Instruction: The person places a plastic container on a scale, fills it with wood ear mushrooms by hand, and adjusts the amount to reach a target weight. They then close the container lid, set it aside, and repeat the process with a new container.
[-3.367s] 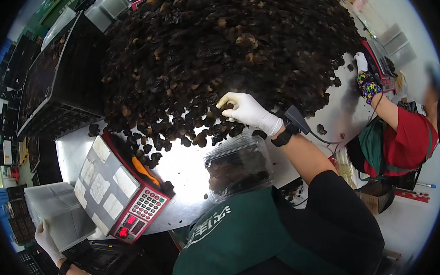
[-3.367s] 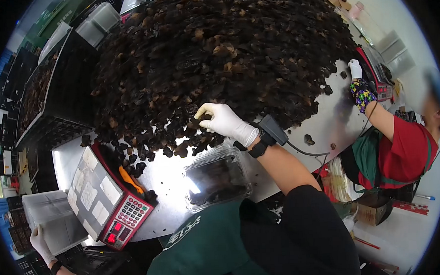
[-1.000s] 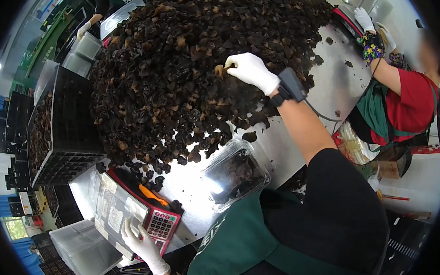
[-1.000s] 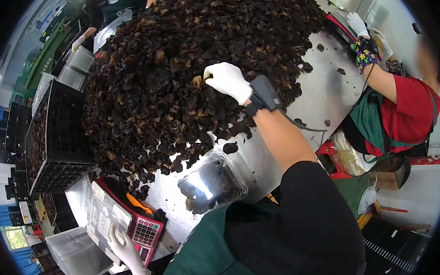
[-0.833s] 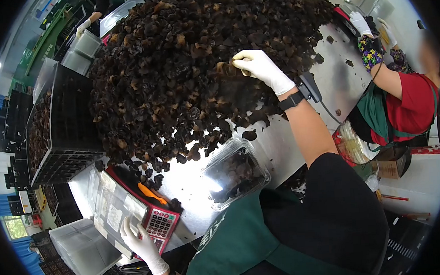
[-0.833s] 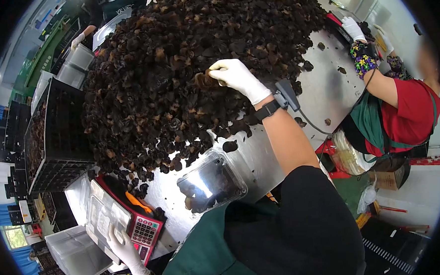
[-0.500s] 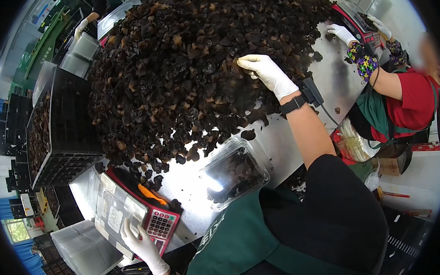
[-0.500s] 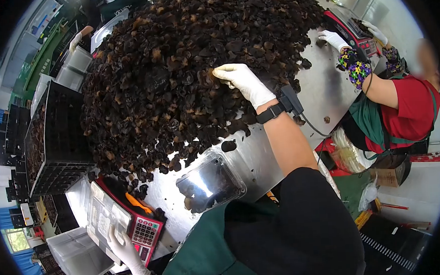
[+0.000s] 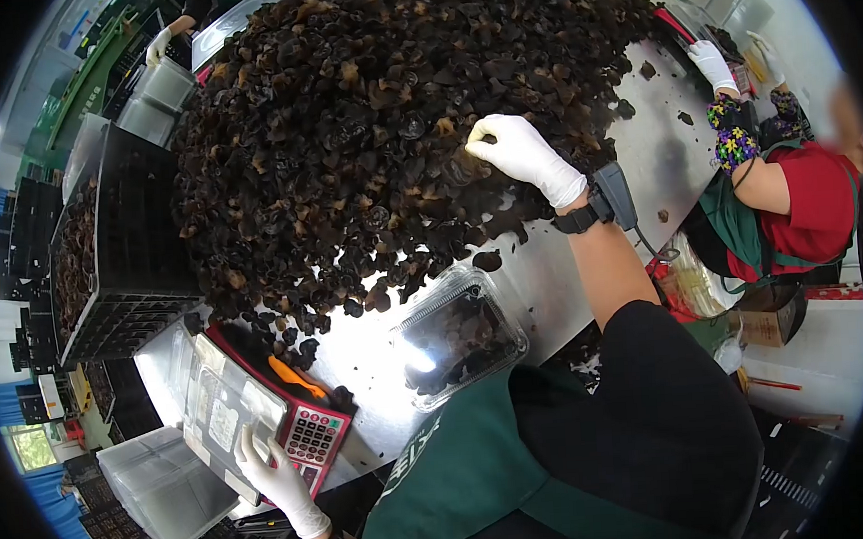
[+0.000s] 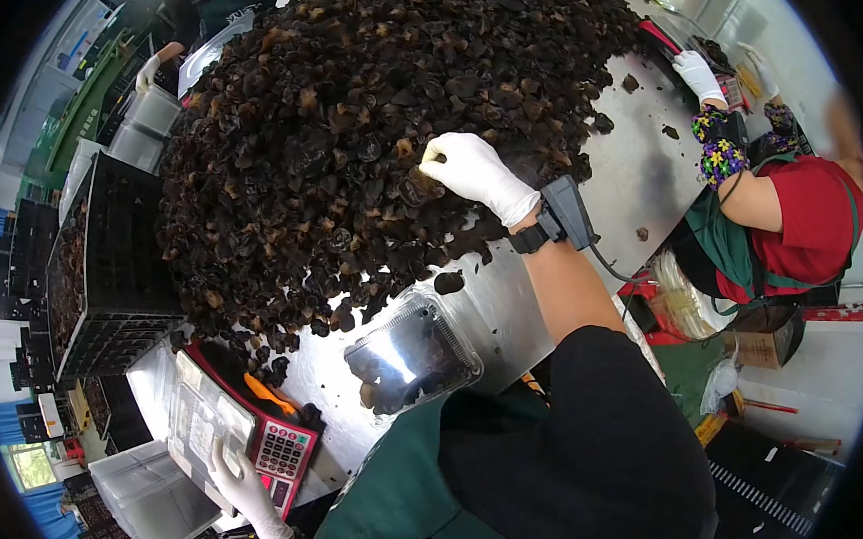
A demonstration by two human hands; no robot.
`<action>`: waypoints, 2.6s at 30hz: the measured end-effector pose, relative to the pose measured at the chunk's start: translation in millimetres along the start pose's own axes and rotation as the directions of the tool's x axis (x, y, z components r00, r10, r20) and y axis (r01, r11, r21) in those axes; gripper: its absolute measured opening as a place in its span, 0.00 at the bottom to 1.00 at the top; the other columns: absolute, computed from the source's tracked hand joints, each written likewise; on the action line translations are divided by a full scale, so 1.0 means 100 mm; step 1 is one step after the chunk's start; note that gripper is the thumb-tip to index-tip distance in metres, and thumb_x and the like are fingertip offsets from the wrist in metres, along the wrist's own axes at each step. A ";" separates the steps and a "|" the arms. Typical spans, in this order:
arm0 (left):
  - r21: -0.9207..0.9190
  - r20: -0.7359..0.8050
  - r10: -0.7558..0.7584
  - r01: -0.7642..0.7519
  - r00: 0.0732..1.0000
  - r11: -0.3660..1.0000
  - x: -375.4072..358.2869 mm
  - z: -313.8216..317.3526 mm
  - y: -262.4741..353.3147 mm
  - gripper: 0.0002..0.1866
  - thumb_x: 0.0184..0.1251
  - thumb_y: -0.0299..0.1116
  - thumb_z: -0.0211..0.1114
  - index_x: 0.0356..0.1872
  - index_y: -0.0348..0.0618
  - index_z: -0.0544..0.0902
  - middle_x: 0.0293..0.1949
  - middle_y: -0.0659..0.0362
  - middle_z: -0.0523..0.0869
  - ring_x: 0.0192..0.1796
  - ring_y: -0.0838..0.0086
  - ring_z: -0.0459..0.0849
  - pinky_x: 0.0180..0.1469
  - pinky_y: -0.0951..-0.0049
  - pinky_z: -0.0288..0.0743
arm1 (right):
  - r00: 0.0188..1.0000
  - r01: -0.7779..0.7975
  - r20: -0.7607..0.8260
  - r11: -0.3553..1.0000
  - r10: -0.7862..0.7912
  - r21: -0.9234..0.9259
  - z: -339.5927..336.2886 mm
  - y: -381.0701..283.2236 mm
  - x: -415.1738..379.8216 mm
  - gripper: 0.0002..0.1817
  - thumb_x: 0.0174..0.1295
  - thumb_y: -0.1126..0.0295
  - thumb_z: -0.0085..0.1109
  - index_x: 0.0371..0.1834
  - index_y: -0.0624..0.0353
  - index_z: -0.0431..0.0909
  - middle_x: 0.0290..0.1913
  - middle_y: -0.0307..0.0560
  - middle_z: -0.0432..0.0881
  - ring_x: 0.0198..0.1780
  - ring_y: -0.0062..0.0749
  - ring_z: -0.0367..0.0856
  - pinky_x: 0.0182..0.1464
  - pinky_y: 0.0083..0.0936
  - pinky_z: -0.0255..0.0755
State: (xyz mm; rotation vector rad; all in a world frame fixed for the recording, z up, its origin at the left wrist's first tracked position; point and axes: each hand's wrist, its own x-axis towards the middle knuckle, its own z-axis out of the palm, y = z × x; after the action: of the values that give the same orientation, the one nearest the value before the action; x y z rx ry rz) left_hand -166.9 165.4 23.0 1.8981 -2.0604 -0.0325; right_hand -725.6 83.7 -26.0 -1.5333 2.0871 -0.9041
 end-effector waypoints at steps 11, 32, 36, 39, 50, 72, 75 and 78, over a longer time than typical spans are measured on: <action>-0.018 0.002 0.003 -0.003 1.000 1.000 0.01 -0.01 0.02 0.23 0.65 0.20 0.63 0.62 0.38 0.75 0.57 0.48 0.77 0.61 0.54 0.76 0.64 0.59 0.69 | 0.971 0.230 0.052 0.866 -0.232 -0.444 0.42 -0.04 0.33 0.24 0.56 0.56 0.70 0.54 0.54 0.77 0.40 0.50 0.87 0.44 0.45 0.86 0.45 0.40 0.79; -0.019 0.018 0.033 -0.033 0.999 0.999 0.00 -0.03 -0.03 0.22 0.65 0.21 0.63 0.61 0.39 0.76 0.58 0.48 0.78 0.62 0.53 0.76 0.65 0.58 0.68 | 0.980 0.195 -0.087 0.934 -0.177 0.299 0.46 0.12 0.37 0.14 0.66 0.64 0.61 0.52 0.55 0.83 0.43 0.45 0.88 0.34 0.30 0.83 0.39 0.26 0.75; -0.013 0.020 0.019 -0.018 1.000 1.000 0.01 -0.03 0.00 0.22 0.66 0.22 0.63 0.61 0.38 0.76 0.58 0.48 0.78 0.62 0.53 0.76 0.65 0.58 0.68 | 0.975 -0.205 0.221 0.548 0.038 0.811 -0.01 -0.14 0.07 0.15 0.74 0.63 0.52 0.52 0.61 0.82 0.42 0.40 0.87 0.23 0.12 0.67 0.24 0.11 0.59; -0.010 0.032 0.023 -0.023 0.999 1.000 0.04 -0.03 -0.05 0.21 0.67 0.24 0.62 0.61 0.38 0.76 0.57 0.48 0.78 0.61 0.53 0.76 0.65 0.58 0.68 | 0.973 -0.216 0.223 0.531 0.052 0.820 -0.20 0.01 -0.22 0.17 0.75 0.59 0.50 0.49 0.61 0.83 0.38 0.42 0.86 0.21 0.12 0.66 0.22 0.12 0.57; -0.010 0.037 0.003 -0.002 0.999 1.000 0.09 -0.03 -0.12 0.21 0.68 0.24 0.60 0.62 0.38 0.76 0.57 0.47 0.81 0.59 0.53 0.80 0.64 0.59 0.70 | 0.743 -0.578 0.451 0.813 0.495 0.061 -1.19 1.03 -2.56 0.20 0.67 0.52 0.61 0.34 0.61 0.86 0.27 0.41 0.86 0.31 0.25 0.82 0.37 0.27 0.76; 0.031 -0.073 0.082 -0.080 0.994 0.996 -0.08 -0.18 -0.02 0.21 0.68 0.23 0.60 0.62 0.38 0.76 0.60 0.50 0.78 0.63 0.55 0.76 0.66 0.60 0.68 | 0.988 -0.154 0.108 0.645 0.112 0.748 0.15 0.23 -0.91 0.21 0.64 0.80 0.53 0.61 0.67 0.78 0.53 0.44 0.85 0.52 0.26 0.83 0.57 0.23 0.74; 0.005 -0.058 0.063 -0.063 0.996 0.998 -0.07 -0.17 0.03 0.21 0.68 0.22 0.60 0.62 0.38 0.76 0.60 0.50 0.78 0.64 0.55 0.76 0.67 0.60 0.67 | 0.980 -0.200 0.154 0.582 0.128 0.788 0.05 0.18 -0.98 0.21 0.65 0.80 0.53 0.63 0.67 0.76 0.55 0.43 0.84 0.53 0.23 0.81 0.59 0.21 0.73; -0.008 -0.046 0.066 -0.066 0.997 0.998 -0.05 -0.16 0.04 0.21 0.67 0.22 0.60 0.62 0.38 0.76 0.60 0.50 0.78 0.64 0.56 0.76 0.67 0.61 0.67 | 0.975 -0.220 0.160 0.564 0.154 0.796 0.05 0.12 -1.03 0.21 0.67 0.78 0.54 0.64 0.66 0.76 0.55 0.42 0.84 0.54 0.21 0.80 0.59 0.20 0.72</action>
State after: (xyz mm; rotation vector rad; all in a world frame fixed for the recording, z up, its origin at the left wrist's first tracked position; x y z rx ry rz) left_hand -166.0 174.5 37.8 1.8071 -2.0873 0.0178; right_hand -697.6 181.6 -43.7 -0.7956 1.3708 -1.4205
